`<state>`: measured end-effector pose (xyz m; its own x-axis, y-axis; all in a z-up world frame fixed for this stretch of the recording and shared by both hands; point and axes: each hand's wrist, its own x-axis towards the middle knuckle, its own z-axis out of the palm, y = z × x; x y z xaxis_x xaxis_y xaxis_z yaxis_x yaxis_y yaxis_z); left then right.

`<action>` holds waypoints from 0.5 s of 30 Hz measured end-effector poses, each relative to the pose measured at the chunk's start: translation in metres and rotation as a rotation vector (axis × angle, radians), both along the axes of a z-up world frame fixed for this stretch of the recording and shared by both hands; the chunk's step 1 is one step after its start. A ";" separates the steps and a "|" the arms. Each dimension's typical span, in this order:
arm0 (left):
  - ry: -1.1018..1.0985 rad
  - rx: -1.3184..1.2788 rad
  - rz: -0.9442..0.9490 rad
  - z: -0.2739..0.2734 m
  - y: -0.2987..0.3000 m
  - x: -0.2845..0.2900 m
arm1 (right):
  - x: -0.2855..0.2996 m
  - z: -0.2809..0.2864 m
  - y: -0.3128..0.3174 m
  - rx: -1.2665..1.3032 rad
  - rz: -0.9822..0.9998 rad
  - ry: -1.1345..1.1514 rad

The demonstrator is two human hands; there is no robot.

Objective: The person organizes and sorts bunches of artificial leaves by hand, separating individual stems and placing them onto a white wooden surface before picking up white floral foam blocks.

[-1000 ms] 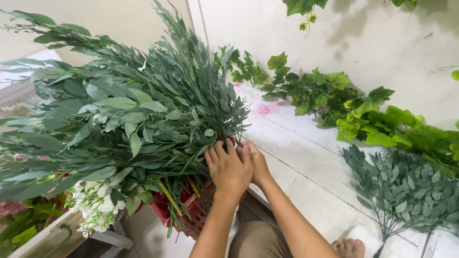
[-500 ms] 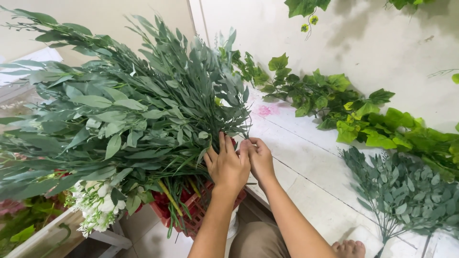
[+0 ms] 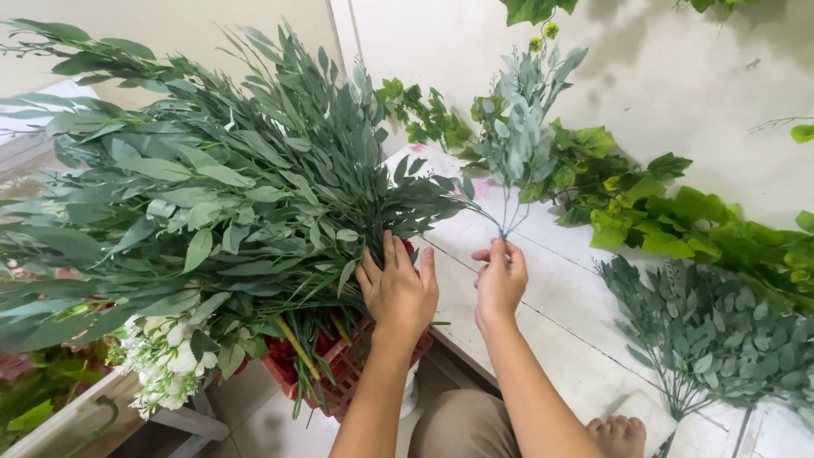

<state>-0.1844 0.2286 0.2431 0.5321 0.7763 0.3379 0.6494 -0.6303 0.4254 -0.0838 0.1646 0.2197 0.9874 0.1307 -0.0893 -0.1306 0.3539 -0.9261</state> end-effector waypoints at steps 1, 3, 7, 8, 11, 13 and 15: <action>0.000 0.001 0.000 0.002 -0.001 0.001 | 0.002 0.001 -0.004 0.001 0.000 0.000; 0.014 -0.021 -0.013 0.006 -0.002 0.002 | 0.005 0.003 -0.012 0.000 -0.028 -0.024; 0.034 -0.002 0.008 -0.001 -0.001 0.002 | 0.033 -0.022 -0.028 0.028 -0.181 0.071; 0.028 0.004 0.012 -0.002 -0.003 0.002 | 0.029 -0.016 -0.035 -0.006 -0.161 0.054; 0.031 0.012 0.006 0.001 -0.003 0.007 | 0.029 -0.007 -0.047 -0.022 -0.166 0.029; 0.052 0.000 0.010 -0.001 -0.005 0.007 | 0.025 -0.005 -0.054 -0.018 -0.174 0.030; 0.084 0.025 0.011 -0.003 -0.007 0.011 | 0.022 -0.002 -0.059 -0.046 -0.144 -0.009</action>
